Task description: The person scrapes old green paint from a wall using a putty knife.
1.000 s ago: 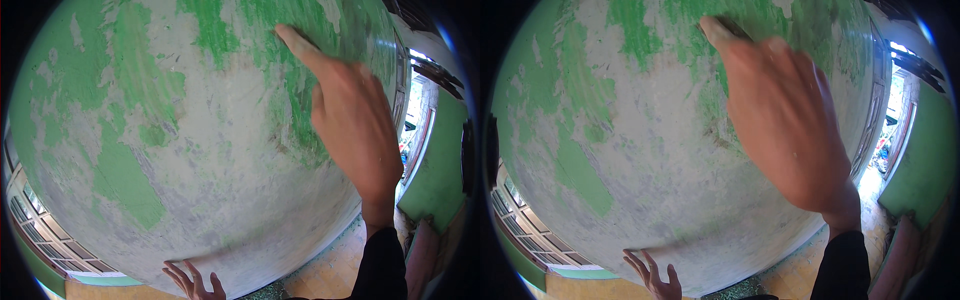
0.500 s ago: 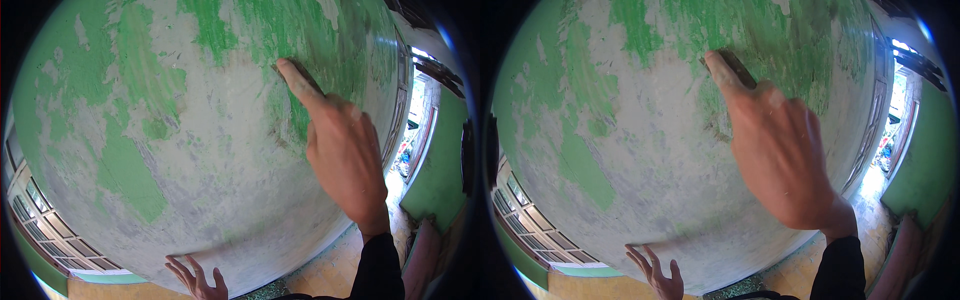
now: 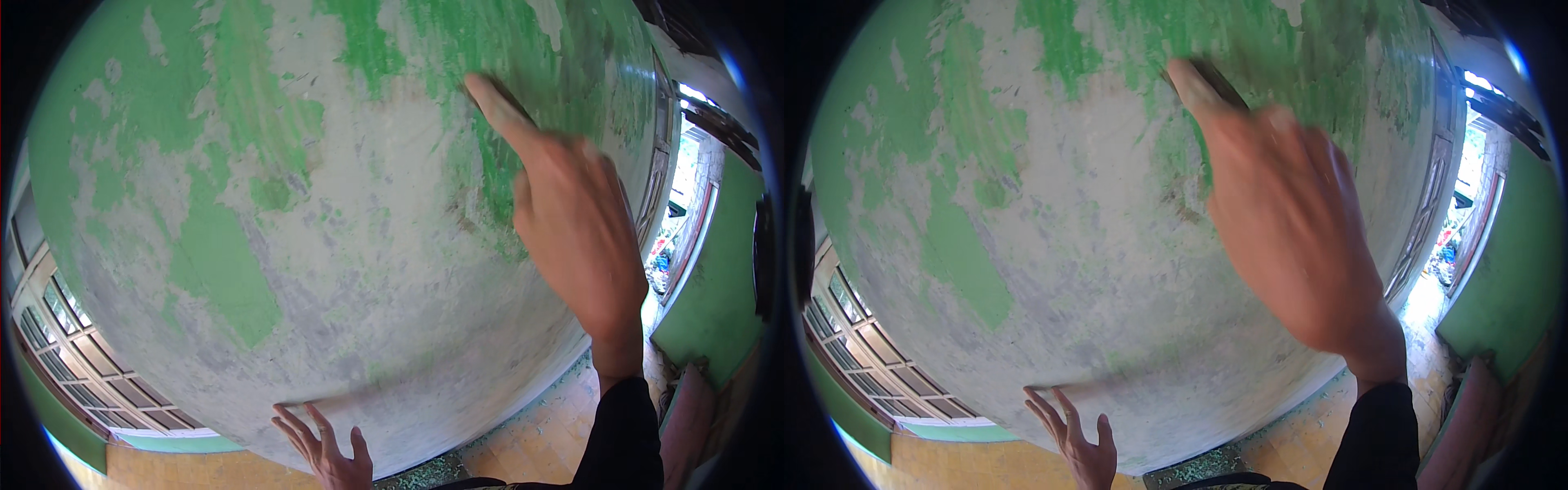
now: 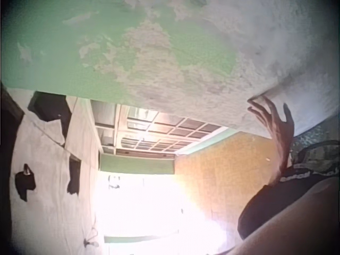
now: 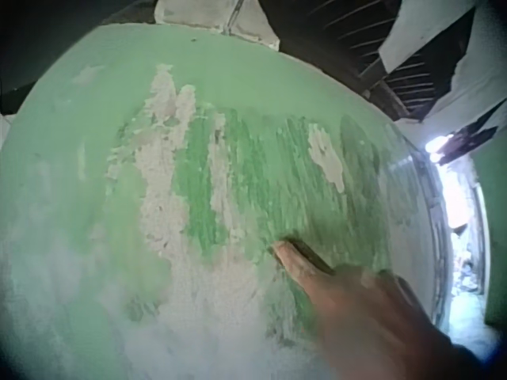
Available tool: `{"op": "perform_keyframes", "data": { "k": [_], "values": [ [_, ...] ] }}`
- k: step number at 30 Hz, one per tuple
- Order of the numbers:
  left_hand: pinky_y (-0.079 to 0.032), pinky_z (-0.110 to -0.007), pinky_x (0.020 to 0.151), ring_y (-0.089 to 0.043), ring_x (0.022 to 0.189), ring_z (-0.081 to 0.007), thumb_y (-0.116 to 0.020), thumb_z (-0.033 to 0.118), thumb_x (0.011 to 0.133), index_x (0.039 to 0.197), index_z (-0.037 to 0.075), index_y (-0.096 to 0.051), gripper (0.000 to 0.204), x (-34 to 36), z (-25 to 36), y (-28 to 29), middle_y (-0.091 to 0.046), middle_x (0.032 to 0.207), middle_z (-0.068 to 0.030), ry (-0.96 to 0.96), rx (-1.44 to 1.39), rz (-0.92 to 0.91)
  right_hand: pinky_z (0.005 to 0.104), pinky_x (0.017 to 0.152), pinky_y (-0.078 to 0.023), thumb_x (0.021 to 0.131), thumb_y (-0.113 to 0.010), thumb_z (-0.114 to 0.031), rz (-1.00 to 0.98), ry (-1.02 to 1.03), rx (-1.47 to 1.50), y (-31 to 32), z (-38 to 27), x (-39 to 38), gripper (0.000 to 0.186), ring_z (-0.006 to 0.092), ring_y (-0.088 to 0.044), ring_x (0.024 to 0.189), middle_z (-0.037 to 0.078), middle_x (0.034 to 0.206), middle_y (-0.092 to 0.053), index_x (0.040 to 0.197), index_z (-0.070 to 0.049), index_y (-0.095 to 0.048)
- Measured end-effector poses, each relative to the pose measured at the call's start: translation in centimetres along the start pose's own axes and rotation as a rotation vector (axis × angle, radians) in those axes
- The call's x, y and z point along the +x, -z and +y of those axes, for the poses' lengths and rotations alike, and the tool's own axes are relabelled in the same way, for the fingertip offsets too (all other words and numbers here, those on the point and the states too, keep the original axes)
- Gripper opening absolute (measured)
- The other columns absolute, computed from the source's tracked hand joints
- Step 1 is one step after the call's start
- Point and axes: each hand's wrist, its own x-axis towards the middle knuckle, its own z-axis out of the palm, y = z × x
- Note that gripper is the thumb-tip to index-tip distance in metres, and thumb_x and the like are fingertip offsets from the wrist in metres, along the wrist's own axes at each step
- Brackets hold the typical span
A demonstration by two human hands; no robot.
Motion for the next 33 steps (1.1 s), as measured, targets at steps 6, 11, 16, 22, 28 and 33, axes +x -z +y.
{"op": "perform_keyframes", "data": {
  "k": [6,11,16,22,28,33],
  "values": [
    [-0.021,-0.065,0.121,-0.004,0.154,-0.0547,-0.069,0.004,0.080,0.163,0.006,-0.024,0.095,0.1,1.2,0.2,-0.002,0.170,-0.0282,0.024,0.035,0.014,0.0547,0.078,-0.052,0.083,-0.055,0.014,0.014,0.064,0.041,0.4,0.7,-0.2,0.076,0.0476,-0.067,0.079,0.031,0.089,-0.067,0.151,-0.020,-0.052],
    [-0.023,-0.064,0.121,-0.004,0.154,-0.0544,-0.071,0.005,0.081,0.163,0.006,-0.024,0.095,0.1,1.5,0.5,-0.001,0.171,-0.0267,0.063,0.032,-0.027,0.0541,0.078,-0.052,0.083,-0.054,0.014,-0.126,-0.005,0.077,0.9,0.8,-0.4,0.076,0.0478,-0.066,0.079,0.030,0.089,-0.067,0.152,-0.018,-0.051],
    [-0.024,-0.064,0.121,-0.004,0.154,-0.0546,-0.072,0.004,0.080,0.163,0.008,-0.026,0.095,0.0,1.8,0.9,-0.001,0.171,-0.0247,0.097,0.020,-0.034,0.0535,0.080,-0.052,0.083,-0.054,0.013,-0.146,-0.003,0.027,0.4,0.7,-0.8,0.074,0.0469,-0.066,0.079,0.029,0.090,-0.067,0.151,-0.015,-0.051],
    [-0.025,-0.064,0.120,-0.003,0.154,-0.0558,-0.073,0.003,0.080,0.162,0.011,-0.030,0.094,-0.9,2.6,0.7,-0.002,0.171,-0.0239,0.102,0.009,-0.076,0.0511,0.079,-0.055,0.092,-0.054,0.001,-0.037,0.126,-0.054,0.5,1.4,-0.6,0.053,0.0404,-0.070,0.083,0.026,0.089,-0.069,0.144,-0.007,-0.057],
    [-0.026,-0.064,0.120,-0.003,0.153,-0.0564,-0.075,0.004,0.080,0.160,0.010,-0.034,0.090,-1.9,2.8,0.4,-0.004,0.171,-0.0246,0.063,-0.002,-0.129,0.0534,0.076,-0.054,0.083,-0.054,0.013,-0.006,0.176,0.014,1.3,2.4,0.5,0.072,0.0441,-0.068,0.076,0.028,0.079,-0.065,0.150,-0.015,-0.052],
    [-0.028,-0.064,0.119,-0.005,0.153,-0.0570,-0.076,0.007,0.081,0.160,0.009,-0.036,0.088,-2.9,3.7,0.2,-0.007,0.171,-0.0254,0.047,-0.062,-0.179,0.0528,0.077,-0.054,0.085,-0.052,0.012,-0.038,0.134,0.082,0.1,2.9,1.2,0.071,0.0441,-0.068,0.078,0.029,0.086,-0.067,0.150,-0.015,-0.052]
  ]
}}
